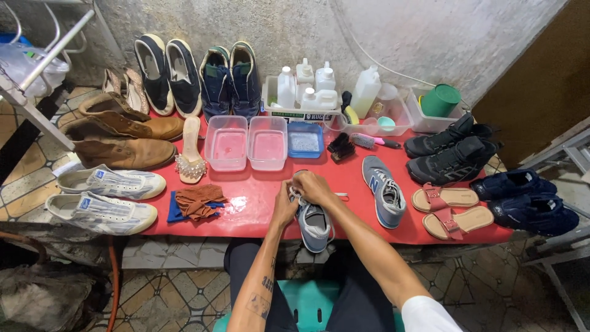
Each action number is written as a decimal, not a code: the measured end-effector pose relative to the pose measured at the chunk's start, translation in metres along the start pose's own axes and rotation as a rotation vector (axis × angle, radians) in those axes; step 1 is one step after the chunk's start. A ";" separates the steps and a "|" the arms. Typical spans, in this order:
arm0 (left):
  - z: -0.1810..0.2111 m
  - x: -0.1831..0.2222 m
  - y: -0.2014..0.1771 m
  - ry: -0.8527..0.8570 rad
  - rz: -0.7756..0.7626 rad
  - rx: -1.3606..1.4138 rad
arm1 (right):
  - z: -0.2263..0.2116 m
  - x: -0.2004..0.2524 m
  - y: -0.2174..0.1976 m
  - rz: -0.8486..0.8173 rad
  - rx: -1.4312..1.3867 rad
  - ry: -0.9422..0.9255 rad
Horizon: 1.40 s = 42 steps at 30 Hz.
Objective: Removing shoelaces from a pair of sneakers at a repair bench
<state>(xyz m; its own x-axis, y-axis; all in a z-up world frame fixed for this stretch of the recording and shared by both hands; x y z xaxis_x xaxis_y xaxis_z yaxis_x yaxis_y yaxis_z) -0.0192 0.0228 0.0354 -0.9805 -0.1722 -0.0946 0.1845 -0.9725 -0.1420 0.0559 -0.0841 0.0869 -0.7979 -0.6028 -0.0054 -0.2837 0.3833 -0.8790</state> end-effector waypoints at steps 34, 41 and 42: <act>0.207 0.048 0.014 0.446 -0.237 0.103 | -0.107 0.157 -0.206 0.484 -0.356 -0.280; 0.176 0.035 -0.099 0.252 0.161 -0.116 | -0.072 0.182 -0.239 0.319 0.049 -0.018; 0.180 0.040 -0.120 0.217 0.271 -0.156 | -0.062 0.188 -0.243 0.236 0.166 0.123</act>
<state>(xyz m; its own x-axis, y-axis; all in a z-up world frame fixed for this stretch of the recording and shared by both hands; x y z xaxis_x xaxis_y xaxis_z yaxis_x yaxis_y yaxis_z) -0.0932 0.1045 0.2259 -0.8609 -0.3661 -0.3533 0.4592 -0.8581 -0.2299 -0.0580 -0.2470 0.3291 -0.8926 -0.4177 -0.1696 -0.0003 0.3767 -0.9263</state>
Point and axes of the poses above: each hand's wrist, its own x-axis away from the middle knuckle, its own y-axis out of the palm, z = x × y, the point moved 4 cm from there along -x, towards the middle knuckle, and after that the axes turned 6 degrees about -x, right-handed, at the moved point
